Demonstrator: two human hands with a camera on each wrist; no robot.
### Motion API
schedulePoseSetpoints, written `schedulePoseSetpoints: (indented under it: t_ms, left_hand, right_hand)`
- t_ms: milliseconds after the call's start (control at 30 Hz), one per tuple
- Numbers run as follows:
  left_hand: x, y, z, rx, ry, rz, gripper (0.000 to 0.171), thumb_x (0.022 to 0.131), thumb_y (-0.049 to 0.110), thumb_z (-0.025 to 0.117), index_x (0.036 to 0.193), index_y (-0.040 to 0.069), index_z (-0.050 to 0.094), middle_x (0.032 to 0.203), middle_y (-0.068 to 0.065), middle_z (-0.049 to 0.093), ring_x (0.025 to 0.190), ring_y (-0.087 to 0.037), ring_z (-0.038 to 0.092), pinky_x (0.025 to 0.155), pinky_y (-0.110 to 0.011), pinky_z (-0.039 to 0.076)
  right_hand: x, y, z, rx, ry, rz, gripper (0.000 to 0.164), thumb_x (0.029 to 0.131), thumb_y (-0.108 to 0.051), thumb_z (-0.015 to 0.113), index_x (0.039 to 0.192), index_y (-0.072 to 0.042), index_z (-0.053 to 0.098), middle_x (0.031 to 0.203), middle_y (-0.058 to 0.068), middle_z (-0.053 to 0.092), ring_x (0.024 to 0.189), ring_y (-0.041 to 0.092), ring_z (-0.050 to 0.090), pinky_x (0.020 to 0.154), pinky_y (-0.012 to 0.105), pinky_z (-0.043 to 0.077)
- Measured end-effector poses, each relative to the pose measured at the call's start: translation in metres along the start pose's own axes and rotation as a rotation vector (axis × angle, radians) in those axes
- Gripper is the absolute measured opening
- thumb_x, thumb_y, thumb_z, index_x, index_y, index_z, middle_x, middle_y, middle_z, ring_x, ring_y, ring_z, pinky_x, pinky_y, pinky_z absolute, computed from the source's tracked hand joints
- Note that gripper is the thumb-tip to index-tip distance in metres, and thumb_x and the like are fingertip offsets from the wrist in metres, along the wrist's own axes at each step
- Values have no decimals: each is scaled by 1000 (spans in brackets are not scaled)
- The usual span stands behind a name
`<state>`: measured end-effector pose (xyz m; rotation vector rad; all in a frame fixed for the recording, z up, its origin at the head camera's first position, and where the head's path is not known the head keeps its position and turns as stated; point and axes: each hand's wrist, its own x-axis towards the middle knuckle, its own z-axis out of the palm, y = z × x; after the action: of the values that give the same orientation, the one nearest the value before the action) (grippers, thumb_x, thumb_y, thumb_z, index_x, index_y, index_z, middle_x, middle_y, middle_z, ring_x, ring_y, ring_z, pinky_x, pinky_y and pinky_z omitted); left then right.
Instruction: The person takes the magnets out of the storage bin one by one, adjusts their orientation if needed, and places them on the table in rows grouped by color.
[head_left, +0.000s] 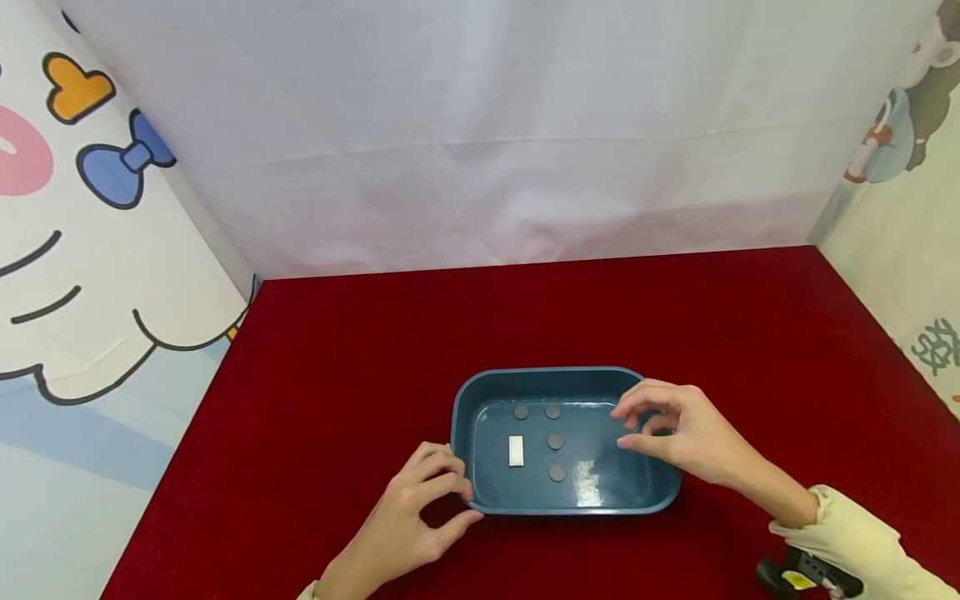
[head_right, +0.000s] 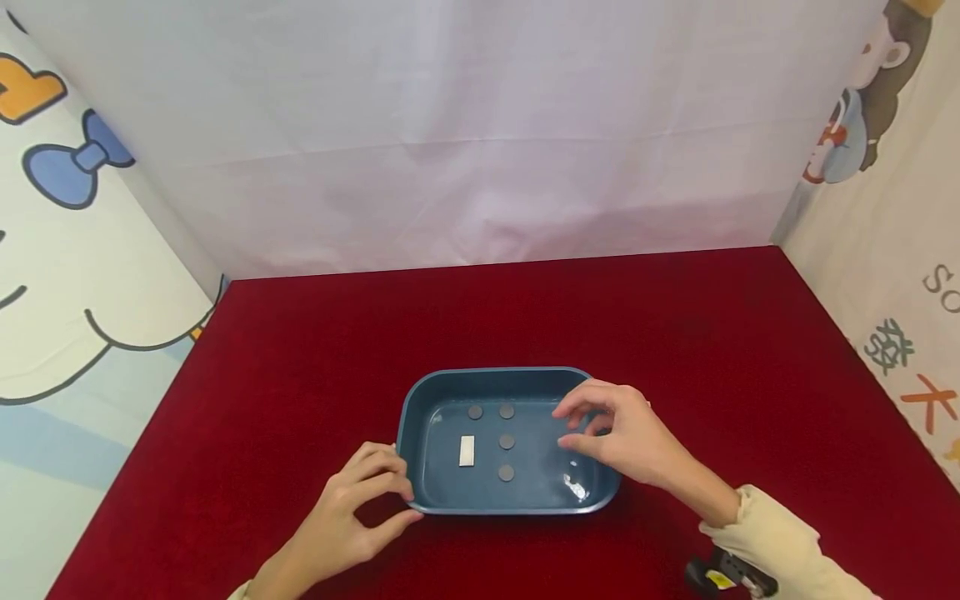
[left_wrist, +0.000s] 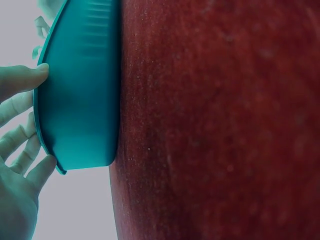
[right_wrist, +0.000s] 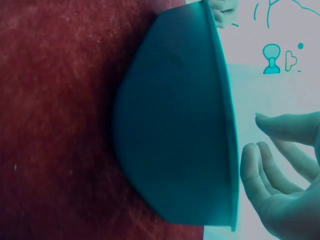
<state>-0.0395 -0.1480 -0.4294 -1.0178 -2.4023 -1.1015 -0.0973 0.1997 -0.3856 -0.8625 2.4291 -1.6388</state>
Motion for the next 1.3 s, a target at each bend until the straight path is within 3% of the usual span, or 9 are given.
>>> schedulePoseSetpoints:
  t_ms: [200, 467, 833, 1100, 1300]
  left_hand:
    - [0, 0, 0, -3, 4, 4, 25, 71, 14, 82, 82, 22, 61, 95, 14, 53, 99, -9, 47, 94, -26, 42]
    - [0, -1, -1, -5, 0, -1, 24, 72, 15, 82, 82, 22, 61, 95, 14, 53, 100, -9, 47, 90, -28, 45]
    - [-1, -1, 0, -3, -4, 6, 23, 73, 15, 81, 82, 21, 61, 96, 14, 53, 99, -9, 47, 92, -29, 44]
    - [-1, -1, -1, 5, -7, -5, 23, 73, 16, 81, 82, 23, 61, 96, 15, 53, 99, -8, 47, 88, -31, 47]
    - [-1, -2, 0, -1, -7, 1, 23, 73, 16, 81, 83, 23, 61, 96, 15, 53, 99, -8, 47, 89, -32, 47]
  right_hand:
    - [7, 5, 11, 39, -31, 5, 24, 76, -3, 77, 97, -10, 68, 98, 9, 61, 79, 22, 59, 65, 30, 55]
    - [15, 10, 23, 49, -141, 100, 23, 78, -8, 77, 98, -4, 67, 95, 16, 60, 83, 22, 60, 67, 31, 54]
    - [22, 13, 43, 54, -220, 137, 21, 77, -1, 76, 96, -4, 68, 98, 11, 63, 79, 18, 59, 63, 29, 54]
    - [28, 18, 56, -6, -256, 157, 22, 74, 3, 77, 92, -5, 69, 96, 5, 64, 77, 17, 60, 63, 28, 54]
    - [32, 23, 65, -108, -285, 121, 21, 71, 3, 78, 88, -7, 70, 88, 0, 62, 72, 11, 59, 57, 25, 52]
